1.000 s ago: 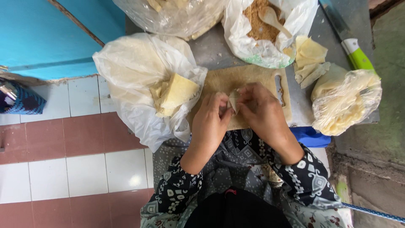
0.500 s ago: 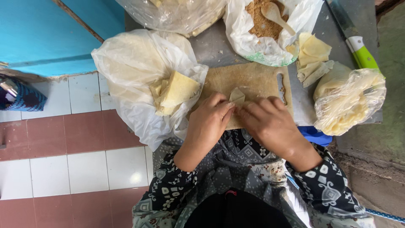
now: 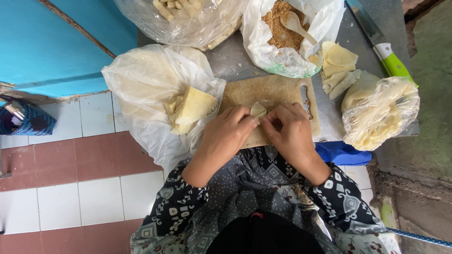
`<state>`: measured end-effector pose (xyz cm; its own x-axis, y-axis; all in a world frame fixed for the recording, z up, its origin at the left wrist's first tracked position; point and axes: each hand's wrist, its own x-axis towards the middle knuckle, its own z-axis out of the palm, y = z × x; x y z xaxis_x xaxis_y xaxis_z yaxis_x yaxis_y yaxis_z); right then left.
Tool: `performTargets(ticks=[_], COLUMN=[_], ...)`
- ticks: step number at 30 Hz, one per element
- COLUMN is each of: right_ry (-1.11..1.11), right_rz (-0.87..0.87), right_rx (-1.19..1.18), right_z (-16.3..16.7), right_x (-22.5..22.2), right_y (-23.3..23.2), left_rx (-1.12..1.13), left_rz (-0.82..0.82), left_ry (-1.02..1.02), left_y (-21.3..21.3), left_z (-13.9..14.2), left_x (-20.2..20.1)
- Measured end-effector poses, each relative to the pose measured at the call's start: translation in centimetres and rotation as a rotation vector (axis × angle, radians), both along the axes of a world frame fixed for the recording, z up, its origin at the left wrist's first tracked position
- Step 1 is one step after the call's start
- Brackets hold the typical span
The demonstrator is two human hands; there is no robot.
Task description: The person sits at a low table and folds triangular pastry wrappers around filling. They take a wrapper, spoon filling from a plastic bag onto it, fold and pinch the wrapper closed, and place the finished pastry into a plastic bag with others.
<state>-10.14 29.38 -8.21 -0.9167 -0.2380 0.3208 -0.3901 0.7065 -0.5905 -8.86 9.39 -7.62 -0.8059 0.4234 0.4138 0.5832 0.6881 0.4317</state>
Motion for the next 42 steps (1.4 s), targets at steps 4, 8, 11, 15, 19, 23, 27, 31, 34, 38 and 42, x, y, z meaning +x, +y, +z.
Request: performTargets(ticks=[4,8,11,15,19,23,27,31,34,38,42], right_ry=[0.024,-0.026,-0.040,-0.012,0.091,0.099,0.018,-0.159,-0.114,-0.061,0.111], right_rz=[0.031,0.054,0.080,0.188,0.300,0.288,0.217,0.151,0.127,0.139,0.313], right_rx=[0.051,0.115,0.121,0.075,0.142,0.165,0.106,0.068,0.058,-0.025,-0.088], right_z=[0.7,1.5,1.7,2.0,2.7,2.7,2.2,1.8,1.7,1.2,0.7], right_x=[0.0,-0.2,-0.8,-1.2,-1.1,-1.1,-1.4,-2.4,-2.5,-2.0,-1.5], right_y=[0.0,0.1,0.1,0.2,0.6,0.4,0.1,0.1,0.0,-0.2,0.1], left_rx=[0.053,0.122,0.148,0.099,0.137,0.146,0.184,0.143,0.116,0.220,0.219], left_rz=[0.094,0.126,0.087,0.011,-0.025,0.047,0.101,0.202,0.212,0.145,0.180], left_ry=[-0.235,-0.484,-0.335,-0.156,-0.094,-0.124,-0.201,-0.315,-0.305,-0.191,-0.242], left_y=[0.8,0.9,0.6,-0.2,-1.0,-0.8,-0.3,1.0,1.6,1.5,1.5], left_z=[0.0,0.5,0.7,1.1,1.4,0.8,-0.4,-1.2,-1.1,-0.7,-0.3], left_x=[-2.1,-3.3,-3.0,-2.1,-1.3,-1.4,-1.8,-3.0,-3.5,-2.7,-2.4])
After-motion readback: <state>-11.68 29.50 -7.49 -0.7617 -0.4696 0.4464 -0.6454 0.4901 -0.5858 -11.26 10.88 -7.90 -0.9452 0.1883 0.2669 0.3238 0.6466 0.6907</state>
